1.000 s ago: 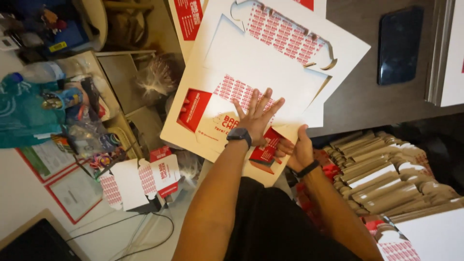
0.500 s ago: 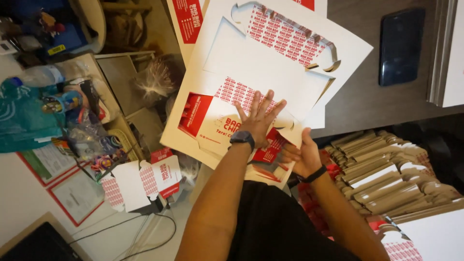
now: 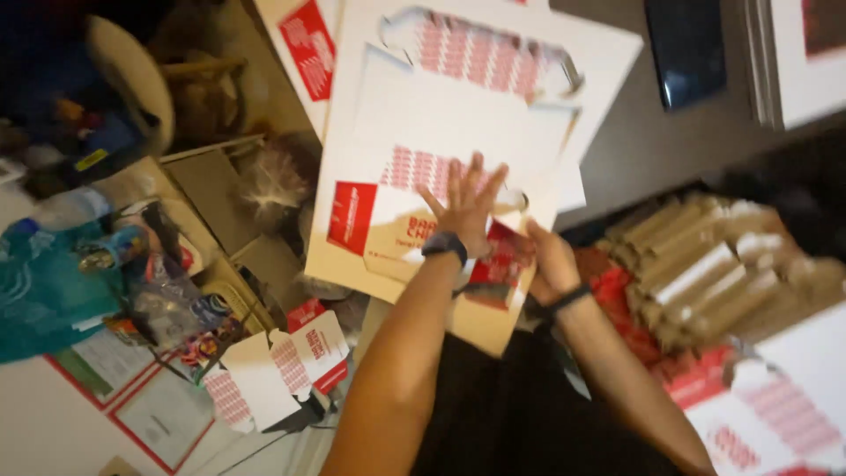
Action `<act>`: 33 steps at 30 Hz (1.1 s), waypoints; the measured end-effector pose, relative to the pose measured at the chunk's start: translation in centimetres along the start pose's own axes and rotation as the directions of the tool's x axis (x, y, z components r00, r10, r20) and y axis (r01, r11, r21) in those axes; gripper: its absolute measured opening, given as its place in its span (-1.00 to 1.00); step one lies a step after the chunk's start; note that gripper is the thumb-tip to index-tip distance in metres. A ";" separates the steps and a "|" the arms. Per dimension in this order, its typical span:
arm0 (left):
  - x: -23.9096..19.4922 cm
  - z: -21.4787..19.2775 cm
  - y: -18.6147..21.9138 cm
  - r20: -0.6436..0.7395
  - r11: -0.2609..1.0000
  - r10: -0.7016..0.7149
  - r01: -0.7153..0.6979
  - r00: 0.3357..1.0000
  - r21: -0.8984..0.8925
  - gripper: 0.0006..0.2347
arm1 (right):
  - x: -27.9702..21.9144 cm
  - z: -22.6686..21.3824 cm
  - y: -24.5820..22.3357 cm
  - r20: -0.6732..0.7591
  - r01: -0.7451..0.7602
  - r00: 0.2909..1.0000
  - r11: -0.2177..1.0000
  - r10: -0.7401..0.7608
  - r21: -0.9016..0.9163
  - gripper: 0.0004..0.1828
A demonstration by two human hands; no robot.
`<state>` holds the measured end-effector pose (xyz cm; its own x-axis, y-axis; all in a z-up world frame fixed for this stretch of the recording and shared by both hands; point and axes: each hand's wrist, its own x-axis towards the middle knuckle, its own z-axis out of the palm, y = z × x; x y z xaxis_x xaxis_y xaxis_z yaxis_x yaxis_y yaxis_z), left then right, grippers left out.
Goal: Manually separating pre-cut cardboard box shapes from the surrounding waste material on a flat sheet.
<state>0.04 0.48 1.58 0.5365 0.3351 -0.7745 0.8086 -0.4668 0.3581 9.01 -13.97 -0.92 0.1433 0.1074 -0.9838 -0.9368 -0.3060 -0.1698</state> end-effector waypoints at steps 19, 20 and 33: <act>5.3 -7.5 3.7 -0.218 0.994 -0.056 0.035 0.974 -0.103 0.10 | 2.5 3.9 3.8 -0.349 0.192 0.699 0.634 -0.624 -0.749 -0.55; 5.0 -7.5 4.1 -0.184 0.989 -0.102 0.079 0.978 -0.125 0.10 | 1.7 4.1 4.2 -0.379 0.149 0.693 0.636 -0.614 -0.757 -0.57; 5.9 -5.4 -0.4 -0.222 0.973 0.168 -0.198 0.960 -0.121 -0.19 | 3.4 3.1 3.7 -0.336 0.118 0.788 0.662 -0.516 -0.740 -0.45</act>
<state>4.13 7.06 -0.33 0.7048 0.4255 -0.5677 0.7094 -0.4211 0.5652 5.02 -11.77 -4.76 0.7035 -0.0750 -0.7067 -0.3668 -0.8900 -0.2708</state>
